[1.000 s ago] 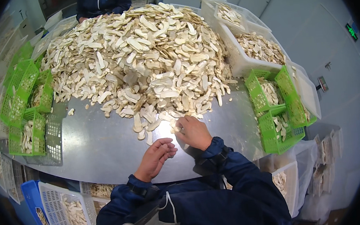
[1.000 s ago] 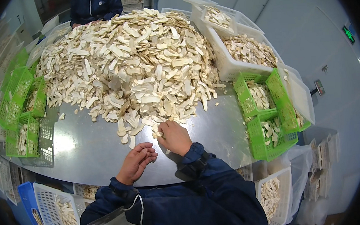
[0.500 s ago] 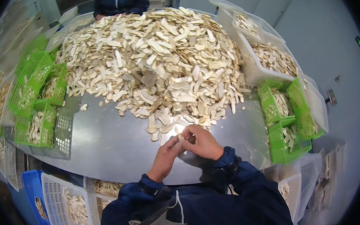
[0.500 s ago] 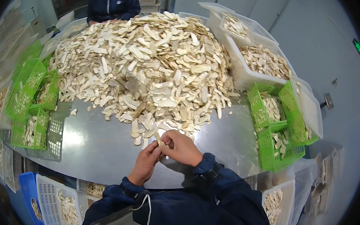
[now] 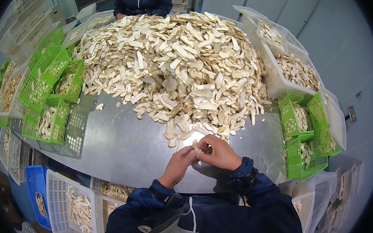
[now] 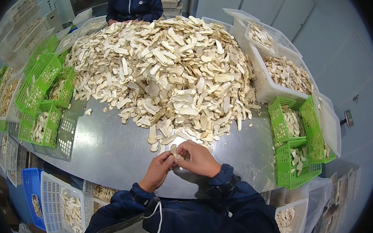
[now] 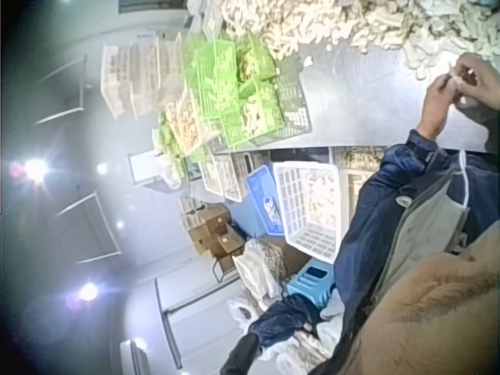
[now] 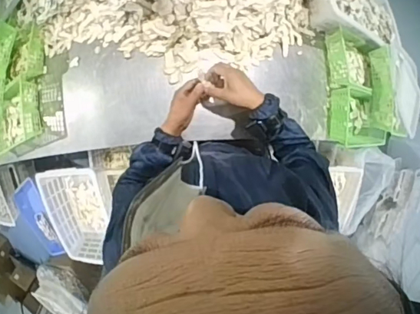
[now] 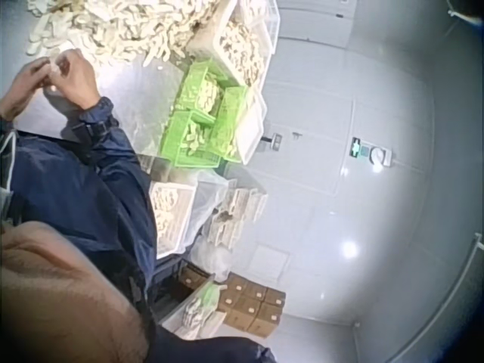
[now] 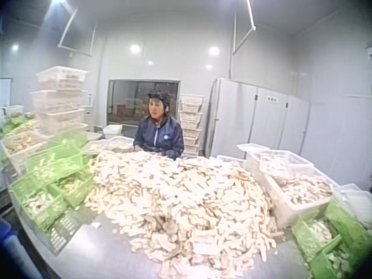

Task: The person sorts dried herb slices by hand on a metal table, picking up individual slices and placing some into a plastic basket while leaving others in a large pile.

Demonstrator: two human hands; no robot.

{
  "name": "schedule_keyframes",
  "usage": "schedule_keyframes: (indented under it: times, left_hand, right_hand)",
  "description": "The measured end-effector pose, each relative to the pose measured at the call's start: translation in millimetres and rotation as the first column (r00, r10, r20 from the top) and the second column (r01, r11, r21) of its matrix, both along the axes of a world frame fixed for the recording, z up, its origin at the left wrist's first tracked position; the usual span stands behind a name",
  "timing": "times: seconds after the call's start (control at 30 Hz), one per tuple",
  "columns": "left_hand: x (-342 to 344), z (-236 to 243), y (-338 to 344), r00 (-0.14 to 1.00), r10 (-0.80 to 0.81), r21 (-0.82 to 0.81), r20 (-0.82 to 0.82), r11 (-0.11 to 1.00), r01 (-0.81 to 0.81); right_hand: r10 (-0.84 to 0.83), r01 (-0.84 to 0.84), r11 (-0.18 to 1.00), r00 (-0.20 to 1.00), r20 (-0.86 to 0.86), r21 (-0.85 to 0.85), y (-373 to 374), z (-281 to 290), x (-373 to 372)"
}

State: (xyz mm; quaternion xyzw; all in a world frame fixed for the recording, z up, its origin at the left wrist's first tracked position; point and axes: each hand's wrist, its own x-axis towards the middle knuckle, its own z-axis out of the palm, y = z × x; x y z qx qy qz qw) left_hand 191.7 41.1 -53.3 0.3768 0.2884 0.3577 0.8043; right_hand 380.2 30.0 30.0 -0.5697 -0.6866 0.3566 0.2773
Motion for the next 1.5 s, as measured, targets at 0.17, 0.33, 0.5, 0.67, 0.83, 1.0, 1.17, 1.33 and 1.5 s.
schedule_keyframes:
  times: [0.17, 0.33, 0.5, 0.67, 0.83, 1.0, 1.17, 1.33, 1.5]
  left_hand:
    - [-2, 2, 0, 0.996, -0.031, -0.061, 0.08, 0.997, 0.036]
    - [-4, 1, 3, 1.0, -0.015, 0.023, -0.002, 1.0, 0.015]
    - [-4, 6, 3, 0.992, -0.009, -0.026, 0.124, 1.0, 0.012]
    - [-7, 4, 3, 0.98, 0.014, -0.081, 0.199, 0.997, 0.002]
    - [-10, 4, 4, 0.964, 0.04, -0.142, 0.264, 0.99, -0.002]
    - [-12, 4, 3, 0.961, 0.057, -0.175, 0.272, 0.985, -0.008]
    - [-14, 4, 1, 0.96, -0.011, -0.124, 0.278, 0.991, 0.047]
    - [-16, 10, 1, 0.975, -0.094, -0.115, 0.201, 0.986, 0.119]
    - [-17, 7, 2, 0.974, -0.106, -0.108, 0.202, 0.986, 0.129]
  right_hand:
    - [-0.038, 0.018, 0.99, 0.99, -0.134, -0.142, 1, 2, 2]
    - [-0.003, -0.023, 0.994, 0.97, -0.244, -0.104, -1, 3, 2]
    - [0.055, -0.052, 0.998, 0.99, -0.128, 0.028, -3, 5, 3]
    - [0.004, -0.013, 0.993, 0.997, -0.081, -0.117, -3, 7, 3]
    - [0.053, -0.055, 0.998, 0.995, -0.088, -0.025, -4, 4, 1]
    - [0.142, -0.141, 0.988, 0.99, -0.003, 0.066, -5, 3, -1]
    - [0.171, -0.181, 0.974, 0.982, 0.082, 0.135, -5, -3, 1]
    - [0.235, -0.26, 0.952, 0.959, 0.161, 0.162, -3, -6, 5]
    - [0.247, -0.264, 0.958, 0.958, 0.148, 0.109, -4, -10, 5]
